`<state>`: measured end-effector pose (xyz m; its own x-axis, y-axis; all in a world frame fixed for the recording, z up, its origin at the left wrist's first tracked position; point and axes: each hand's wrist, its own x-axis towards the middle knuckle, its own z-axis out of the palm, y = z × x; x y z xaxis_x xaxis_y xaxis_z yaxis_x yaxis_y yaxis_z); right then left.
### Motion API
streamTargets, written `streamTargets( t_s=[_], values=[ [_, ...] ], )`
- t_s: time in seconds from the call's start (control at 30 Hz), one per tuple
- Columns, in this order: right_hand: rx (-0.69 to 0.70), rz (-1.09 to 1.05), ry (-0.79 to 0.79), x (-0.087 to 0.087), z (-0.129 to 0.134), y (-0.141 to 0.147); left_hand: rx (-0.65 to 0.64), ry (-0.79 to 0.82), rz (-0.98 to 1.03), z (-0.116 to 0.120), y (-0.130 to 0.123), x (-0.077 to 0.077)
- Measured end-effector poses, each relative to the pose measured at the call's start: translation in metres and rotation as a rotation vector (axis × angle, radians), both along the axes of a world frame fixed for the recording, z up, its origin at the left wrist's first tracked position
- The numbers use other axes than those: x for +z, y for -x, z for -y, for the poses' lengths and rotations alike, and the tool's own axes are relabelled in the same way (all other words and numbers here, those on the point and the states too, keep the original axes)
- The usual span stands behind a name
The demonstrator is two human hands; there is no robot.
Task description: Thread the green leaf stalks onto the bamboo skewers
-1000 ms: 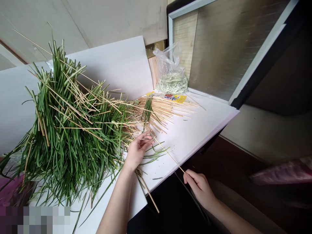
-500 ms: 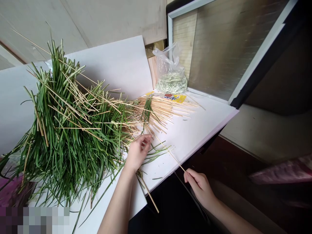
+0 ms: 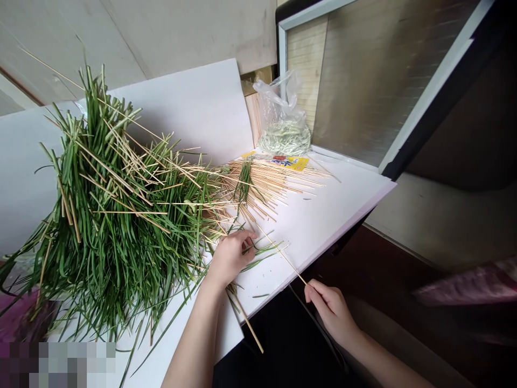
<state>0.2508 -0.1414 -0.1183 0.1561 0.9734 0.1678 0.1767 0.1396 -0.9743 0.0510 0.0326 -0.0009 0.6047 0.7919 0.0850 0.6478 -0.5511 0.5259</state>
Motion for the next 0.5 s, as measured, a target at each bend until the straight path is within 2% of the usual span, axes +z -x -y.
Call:
streamTargets(
  t_s=[0.23, 0.37, 0.5],
  values=[
    [0.004, 0.004, 0.000, -0.001, 0.000, 0.000, 0.118, 0.142, 0.351, -0.009, 0.004, -0.007],
    [0.012, 0.006, 0.007, -0.002, -0.001, 0.001, 0.128, 0.274, 0.546, -0.011, 0.005, -0.006],
    [0.028, 0.008, 0.017, -0.003, 0.000, 0.001, 0.124, 0.353, 0.652, -0.010, 0.004, -0.003]
  ],
)
